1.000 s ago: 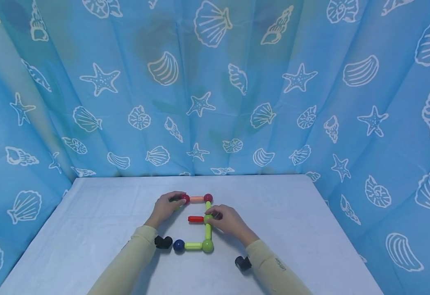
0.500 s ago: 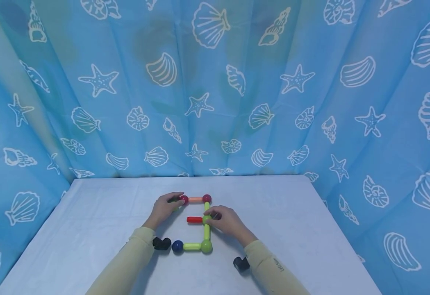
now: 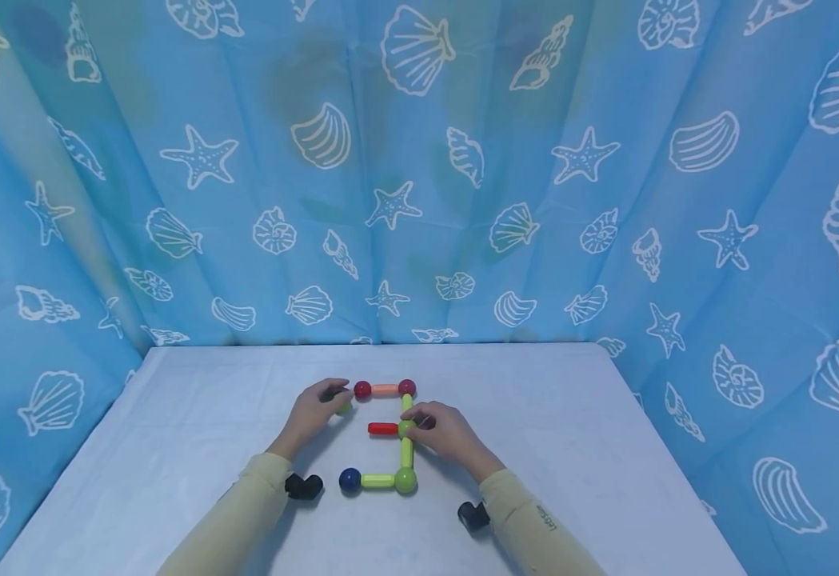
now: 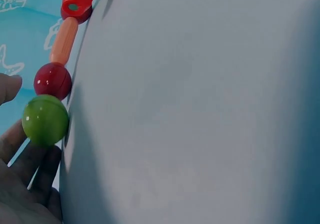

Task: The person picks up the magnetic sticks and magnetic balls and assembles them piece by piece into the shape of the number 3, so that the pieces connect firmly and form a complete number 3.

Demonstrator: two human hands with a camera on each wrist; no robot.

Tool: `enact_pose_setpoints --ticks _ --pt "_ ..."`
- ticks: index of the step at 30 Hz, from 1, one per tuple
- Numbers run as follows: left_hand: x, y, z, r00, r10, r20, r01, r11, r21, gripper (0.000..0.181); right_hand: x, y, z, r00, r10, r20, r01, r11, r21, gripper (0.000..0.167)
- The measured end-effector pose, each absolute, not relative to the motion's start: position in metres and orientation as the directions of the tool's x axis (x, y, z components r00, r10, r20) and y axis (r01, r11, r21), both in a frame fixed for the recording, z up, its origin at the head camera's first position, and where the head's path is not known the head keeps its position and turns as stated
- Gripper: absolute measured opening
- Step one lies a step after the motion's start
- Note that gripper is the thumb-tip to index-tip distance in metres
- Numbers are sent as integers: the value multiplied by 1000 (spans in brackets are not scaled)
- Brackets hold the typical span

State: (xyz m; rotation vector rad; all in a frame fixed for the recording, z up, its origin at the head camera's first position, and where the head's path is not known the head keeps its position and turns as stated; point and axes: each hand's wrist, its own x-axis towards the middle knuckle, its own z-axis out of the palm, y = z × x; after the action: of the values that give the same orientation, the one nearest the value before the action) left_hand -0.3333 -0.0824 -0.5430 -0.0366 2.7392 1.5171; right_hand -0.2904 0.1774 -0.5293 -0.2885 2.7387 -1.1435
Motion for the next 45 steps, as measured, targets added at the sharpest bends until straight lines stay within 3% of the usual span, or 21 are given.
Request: enact_pose_setpoints --ticks 11,24,45 --pt "-320 -90 -543 -1000 -9 18 10 552 834 44 -290 176 -529 -970 -231 -75 -109 690 -716 23" --pt "-313 -96 -542 -997 37 74 82 563 822 31 -289 176 -527 -968 -239 -77 -112 685 -719 23" --pt "-299 -105 -545 -990 137 35 107 566 818 28 -288 175 -527 -972 -220 -84 -93 686 -721 25"
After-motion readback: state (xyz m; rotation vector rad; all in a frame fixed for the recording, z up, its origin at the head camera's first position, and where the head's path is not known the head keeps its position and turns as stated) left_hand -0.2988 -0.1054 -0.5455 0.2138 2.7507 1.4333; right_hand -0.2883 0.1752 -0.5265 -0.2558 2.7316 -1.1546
